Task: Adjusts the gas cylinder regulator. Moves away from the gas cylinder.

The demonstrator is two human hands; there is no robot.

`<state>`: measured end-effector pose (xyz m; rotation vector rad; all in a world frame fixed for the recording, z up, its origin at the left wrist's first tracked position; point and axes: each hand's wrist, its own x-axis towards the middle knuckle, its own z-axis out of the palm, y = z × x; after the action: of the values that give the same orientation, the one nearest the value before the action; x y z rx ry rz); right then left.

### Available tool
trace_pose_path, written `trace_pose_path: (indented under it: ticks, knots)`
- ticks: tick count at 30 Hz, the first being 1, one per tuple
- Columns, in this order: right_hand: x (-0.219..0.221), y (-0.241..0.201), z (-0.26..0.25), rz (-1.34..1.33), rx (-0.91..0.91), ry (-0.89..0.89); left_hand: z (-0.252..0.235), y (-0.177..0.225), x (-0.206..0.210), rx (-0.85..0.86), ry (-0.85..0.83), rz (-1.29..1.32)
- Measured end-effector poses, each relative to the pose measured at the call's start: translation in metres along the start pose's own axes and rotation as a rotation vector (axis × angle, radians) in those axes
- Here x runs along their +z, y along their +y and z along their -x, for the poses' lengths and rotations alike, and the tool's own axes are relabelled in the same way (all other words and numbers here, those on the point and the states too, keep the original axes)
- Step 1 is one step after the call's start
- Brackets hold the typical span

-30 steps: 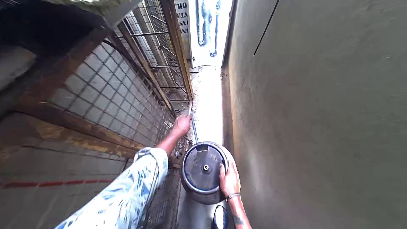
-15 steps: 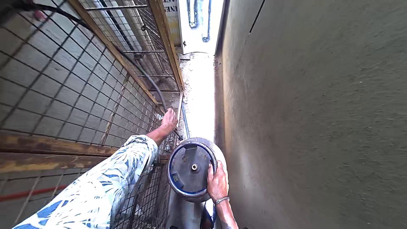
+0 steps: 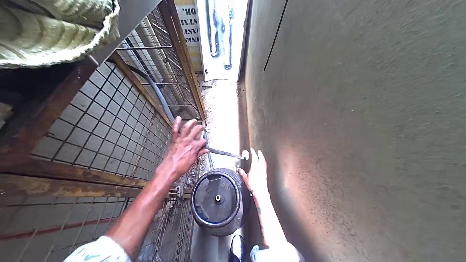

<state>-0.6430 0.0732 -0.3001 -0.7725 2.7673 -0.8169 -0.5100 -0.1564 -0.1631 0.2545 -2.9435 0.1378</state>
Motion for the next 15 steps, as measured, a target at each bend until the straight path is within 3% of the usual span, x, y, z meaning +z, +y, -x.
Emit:
trace_pose_path:
  ticks: [1,2,4,6,8,10,11,13,15]
  knots:
    - [-0.049,-0.037,-0.005,0.062,0.098,-0.282,0.004,-0.001,-0.025,0.028,0.058,0.044]
    - [-0.08,-0.061,-0.007,0.026,0.144,-0.351,0.007,-0.003,-0.05,0.037,0.111,0.081]
    - [-0.107,-0.08,-0.004,-0.082,0.159,-0.27,0.011,-0.011,-0.096,0.028,0.21,0.107]
    - [-0.113,-0.078,0.004,-0.149,0.149,-0.163,0.019,-0.021,-0.131,-0.027,0.237,0.107]
    - [-0.11,-0.067,0.02,-0.179,0.125,-0.184,0.03,-0.022,-0.157,-0.137,0.155,0.106]
    - [-0.083,-0.035,0.047,-0.118,-0.008,-0.11,0.04,-0.003,-0.172,-0.226,0.086,0.089]
    - [-0.059,-0.011,0.065,-0.069,-0.111,0.037,0.045,0.014,-0.176,-0.242,0.067,0.086]
    - [-0.061,-0.009,0.109,0.013,-0.131,-0.002,0.055,0.055,-0.173,-0.181,0.036,0.118]
    - [-0.072,-0.032,0.167,0.059,-0.03,-0.189,0.07,0.096,-0.14,-0.054,0.007,0.22]
